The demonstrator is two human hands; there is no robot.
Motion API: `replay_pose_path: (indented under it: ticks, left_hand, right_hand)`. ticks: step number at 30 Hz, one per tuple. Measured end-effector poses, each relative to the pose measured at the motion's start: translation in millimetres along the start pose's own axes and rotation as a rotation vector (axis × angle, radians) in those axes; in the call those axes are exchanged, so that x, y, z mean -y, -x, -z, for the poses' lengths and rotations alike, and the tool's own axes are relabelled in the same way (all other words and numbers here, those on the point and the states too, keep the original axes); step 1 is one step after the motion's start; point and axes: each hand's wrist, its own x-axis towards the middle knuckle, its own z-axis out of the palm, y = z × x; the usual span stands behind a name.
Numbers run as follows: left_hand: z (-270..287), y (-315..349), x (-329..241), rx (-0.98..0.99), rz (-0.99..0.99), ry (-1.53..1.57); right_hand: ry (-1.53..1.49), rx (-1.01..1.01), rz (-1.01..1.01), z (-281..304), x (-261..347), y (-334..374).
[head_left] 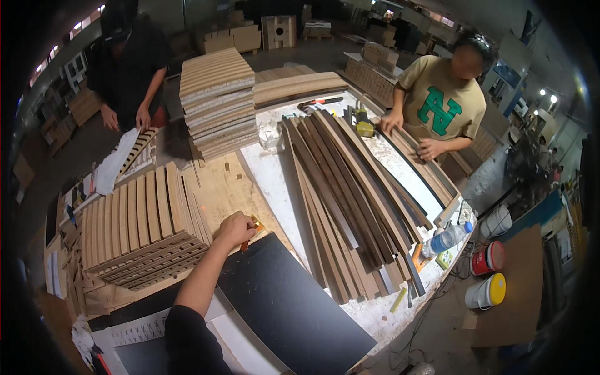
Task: The person assembles a wooden grate by positioning a black panel, applying glue with a tool, and then placing and securing wooden slats into a frame using a pneumatic stapler and a utility knife.
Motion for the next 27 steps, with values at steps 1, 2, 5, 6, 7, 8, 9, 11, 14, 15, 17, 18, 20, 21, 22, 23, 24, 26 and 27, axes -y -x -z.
replay_pose_path:
  ticks: [1,2,5,6,7,8,9,11,14,15,17,18,20,21,22,23,24,26,27]
  left_hand:
    - [-2,-3,1,0.043,-0.024,-0.042]
    - [-5,-7,5,0.052,-0.018,-0.033]
    - [-14,-10,16,0.016,-0.028,0.005]
    - [-12,-12,16,0.027,-0.04,0.019]
    - [-10,-13,16,0.037,-0.053,0.032]
    - [-9,-11,14,0.049,-0.043,0.044]
    - [-9,-11,15,0.046,-0.041,0.047]
    - [-10,-8,15,0.033,-0.051,0.0]
    - [-10,-4,14,0.001,-0.071,-0.069]
    - [-13,-4,15,-0.001,-0.071,-0.069]
    - [-21,-4,17,-0.016,-0.128,-0.19]
    - [-21,-4,16,-0.016,-0.131,-0.191]
    - [-22,-3,12,-0.099,-0.153,-0.203]
    - [-23,-5,12,-0.098,-0.16,-0.204]
    - [-23,-6,13,-0.159,-0.127,-0.147]
    - [-24,-9,14,-0.22,-0.096,-0.09]
    - [-21,-8,11,-0.213,-0.102,-0.091]
    - [-11,-8,4,-0.174,-0.005,-0.057]
    - [-12,-9,6,-0.17,-0.009,-0.059]
  right_hand:
    - [0.014,0.003,0.001,1,0,-2]
    - [0.025,0.003,0.007,1,1,-5]
    - [0.054,0.011,0.013,8,-1,-11]
    - [0.06,0.018,0.018,11,-2,-15]
    - [0.07,0.02,0.023,14,-2,-18]
    - [0.072,0.023,0.021,18,-3,-21]
    - [0.076,0.029,0.024,20,-4,-24]
    - [0.085,0.04,0.024,26,-5,-30]
    - [0.085,0.048,0.021,34,-9,-39]
    - [0.086,0.057,0.021,35,-9,-43]
    - [0.082,0.06,0.013,42,-11,-51]
    - [0.078,0.069,0.028,42,-13,-51]
    - [0.078,0.07,0.036,43,-15,-50]
    - [0.078,0.066,0.034,39,-14,-46]
    - [0.078,0.063,0.03,34,-14,-41]
    - [0.073,0.06,0.029,30,-12,-37]
    - [0.074,0.053,0.025,29,-10,-31]
    - [0.066,0.039,0.014,24,-8,-20]
    - [0.065,0.034,0.007,20,-7,-15]
